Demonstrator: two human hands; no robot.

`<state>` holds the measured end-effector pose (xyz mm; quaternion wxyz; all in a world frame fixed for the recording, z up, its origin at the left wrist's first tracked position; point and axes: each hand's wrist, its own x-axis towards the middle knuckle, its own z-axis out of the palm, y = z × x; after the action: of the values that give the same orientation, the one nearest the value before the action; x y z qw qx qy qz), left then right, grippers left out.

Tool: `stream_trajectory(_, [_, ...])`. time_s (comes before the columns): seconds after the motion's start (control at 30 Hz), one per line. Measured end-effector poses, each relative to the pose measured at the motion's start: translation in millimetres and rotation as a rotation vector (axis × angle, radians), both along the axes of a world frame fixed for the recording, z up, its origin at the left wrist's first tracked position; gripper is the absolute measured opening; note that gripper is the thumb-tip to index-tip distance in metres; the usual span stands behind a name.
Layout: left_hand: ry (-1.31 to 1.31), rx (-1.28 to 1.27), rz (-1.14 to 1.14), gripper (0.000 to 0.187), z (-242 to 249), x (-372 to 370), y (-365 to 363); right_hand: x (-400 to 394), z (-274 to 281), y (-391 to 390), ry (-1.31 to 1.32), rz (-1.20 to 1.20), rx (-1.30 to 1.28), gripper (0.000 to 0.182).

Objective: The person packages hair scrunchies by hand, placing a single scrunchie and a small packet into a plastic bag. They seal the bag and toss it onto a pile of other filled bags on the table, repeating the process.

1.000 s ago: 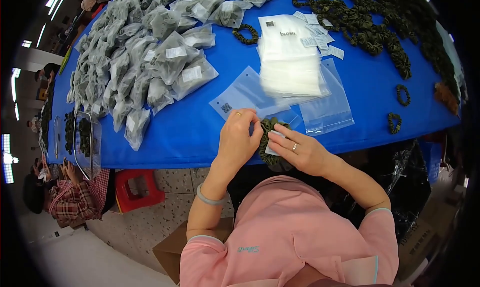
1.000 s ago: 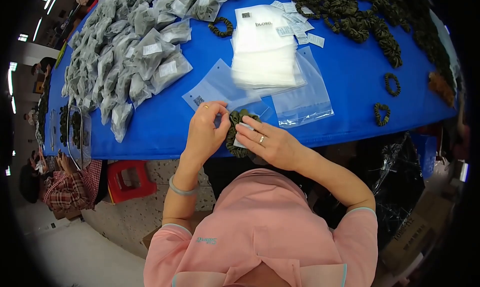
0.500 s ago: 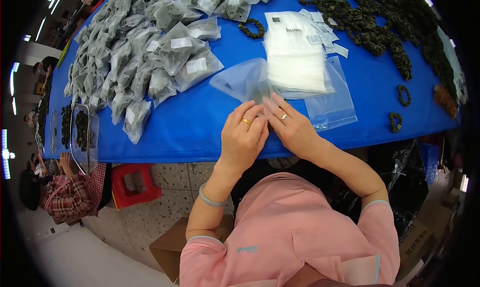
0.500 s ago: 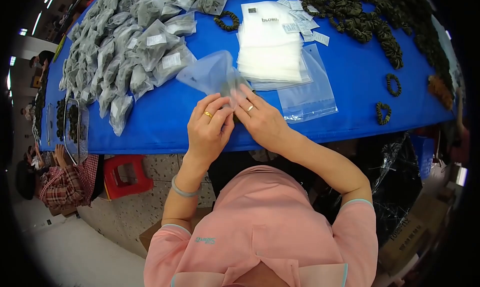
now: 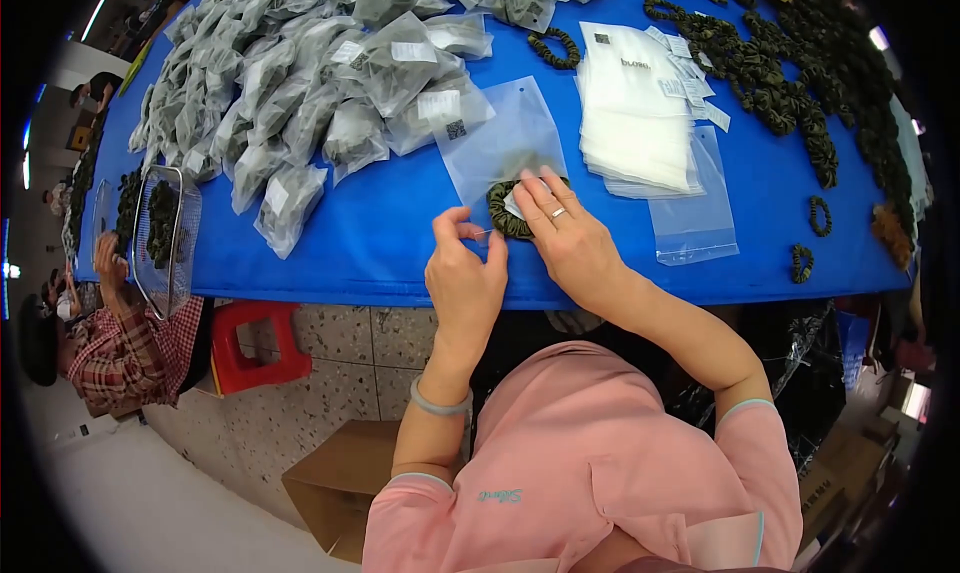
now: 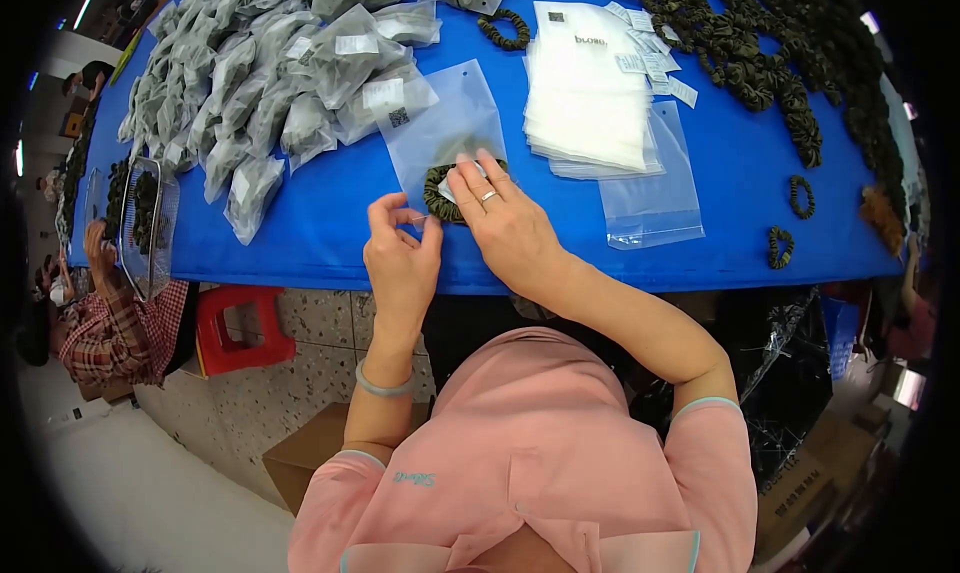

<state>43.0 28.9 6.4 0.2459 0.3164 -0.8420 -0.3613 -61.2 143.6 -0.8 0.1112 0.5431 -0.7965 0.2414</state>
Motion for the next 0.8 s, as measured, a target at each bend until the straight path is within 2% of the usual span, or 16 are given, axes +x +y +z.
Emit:
stream_trajectory(0.07, [0.063,0.074,0.039,0.038,0,-1,-6,3,0,-9,0.006,-0.005,0.004,0.049])
stream_trajectory(0.2, [0.098,0.309,-0.030,0.034,-3,1,-13,5,-1,-29,-0.036,-0.027,0.012,0.049])
stream_trajectory(0.4, [0.265,0.459,0.036,0.032,-4,16,-8,-1,2,-77,-0.061,0.013,-0.026,0.047])
stream_trajectory(0.57, [0.195,0.274,0.095,0.038,-4,23,-7,11,6,-77,-0.081,-0.032,0.010,0.050])
stream_trajectory(0.7, [0.205,-0.381,0.125,0.036,-2,10,-17,16,-2,-47,-0.076,-0.045,0.029,0.054])
stream_trajectory(0.8, [0.267,-0.406,0.005,0.032,-5,12,-15,14,-8,-48,-0.061,-0.019,0.002,0.054])
